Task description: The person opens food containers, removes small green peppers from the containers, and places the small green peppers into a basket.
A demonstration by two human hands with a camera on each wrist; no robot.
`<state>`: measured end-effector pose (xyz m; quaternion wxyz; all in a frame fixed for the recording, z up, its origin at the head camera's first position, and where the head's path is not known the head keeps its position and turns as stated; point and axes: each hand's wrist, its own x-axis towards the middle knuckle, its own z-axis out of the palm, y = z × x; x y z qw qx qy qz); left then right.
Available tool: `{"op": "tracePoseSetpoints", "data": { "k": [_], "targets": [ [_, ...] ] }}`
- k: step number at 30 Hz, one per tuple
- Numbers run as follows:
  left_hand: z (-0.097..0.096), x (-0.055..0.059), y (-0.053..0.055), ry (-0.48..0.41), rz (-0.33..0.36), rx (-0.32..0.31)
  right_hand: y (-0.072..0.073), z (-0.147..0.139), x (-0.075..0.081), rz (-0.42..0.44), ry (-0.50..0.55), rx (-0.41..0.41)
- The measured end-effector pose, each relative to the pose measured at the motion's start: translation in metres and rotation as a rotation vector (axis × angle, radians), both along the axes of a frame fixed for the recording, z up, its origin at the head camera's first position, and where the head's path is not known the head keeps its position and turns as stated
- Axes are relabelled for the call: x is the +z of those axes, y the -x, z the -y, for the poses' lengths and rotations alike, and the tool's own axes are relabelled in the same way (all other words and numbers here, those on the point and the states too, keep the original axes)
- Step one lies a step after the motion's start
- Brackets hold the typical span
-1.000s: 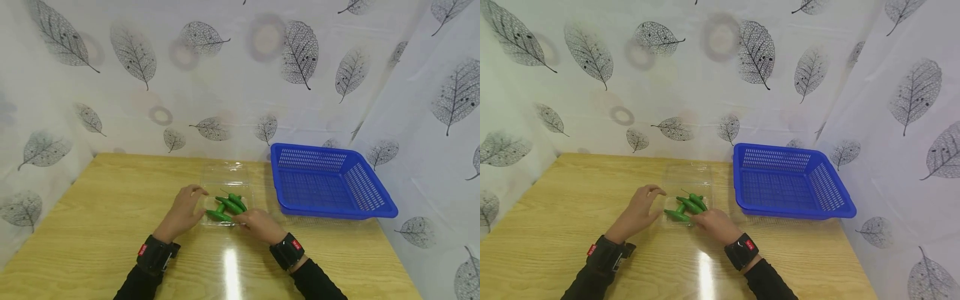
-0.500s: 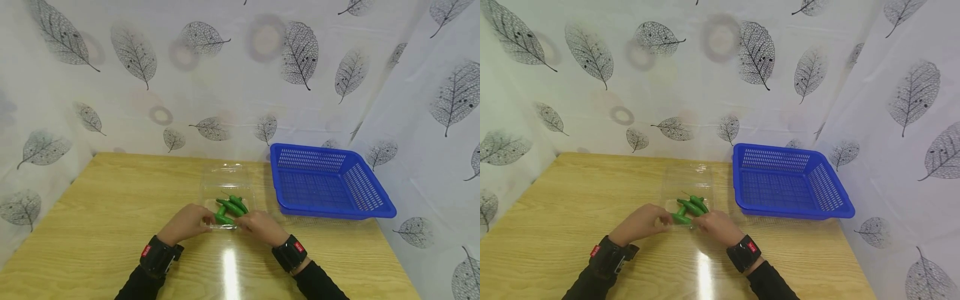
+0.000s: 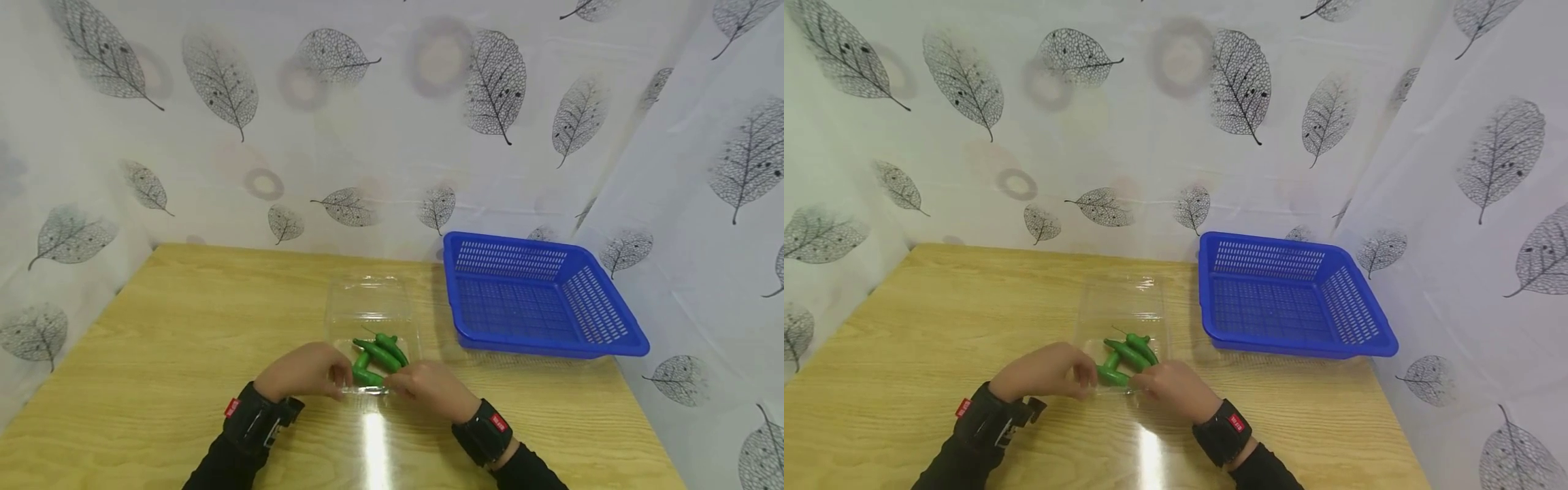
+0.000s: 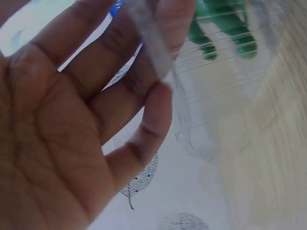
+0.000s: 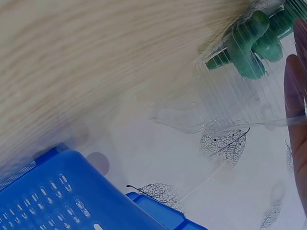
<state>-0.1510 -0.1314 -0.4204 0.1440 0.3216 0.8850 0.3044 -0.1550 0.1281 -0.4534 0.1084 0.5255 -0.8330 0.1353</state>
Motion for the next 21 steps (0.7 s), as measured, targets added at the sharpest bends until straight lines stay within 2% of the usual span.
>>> {"op": "tracePoseSetpoints", "data": {
  "k": [2, 3, 7, 9, 11, 17, 21],
  "targets": [
    [0.001, 0.000, 0.002, -0.051, -0.025, 0.065, -0.002, 0.000, 0.001, -0.004, 0.002, 0.009],
    [0.002, -0.001, 0.004, -0.076, -0.072, 0.117, -0.003, 0.000, 0.002, -0.002, -0.001, 0.010],
    [0.004, -0.010, 0.013, -0.145, -0.333, 0.399, -0.001, 0.000, 0.006, 0.030, -0.006, 0.029],
    [0.006, -0.016, 0.019, -0.140, -0.435, 0.482, 0.002, 0.002, 0.009, 0.031, 0.002, 0.026],
    [0.008, -0.020, 0.024, -0.131, -0.485, 0.496, 0.008, 0.003, 0.012, 0.040, 0.022, 0.021],
    [0.006, -0.027, 0.039, -0.058, -0.490, 0.394, 0.027, 0.009, 0.022, 0.053, 0.049, -0.061],
    [0.002, -0.032, 0.046, 0.003, -0.527, 0.372, 0.035, 0.014, 0.022, 0.068, 0.024, -0.154]
  ]
}}
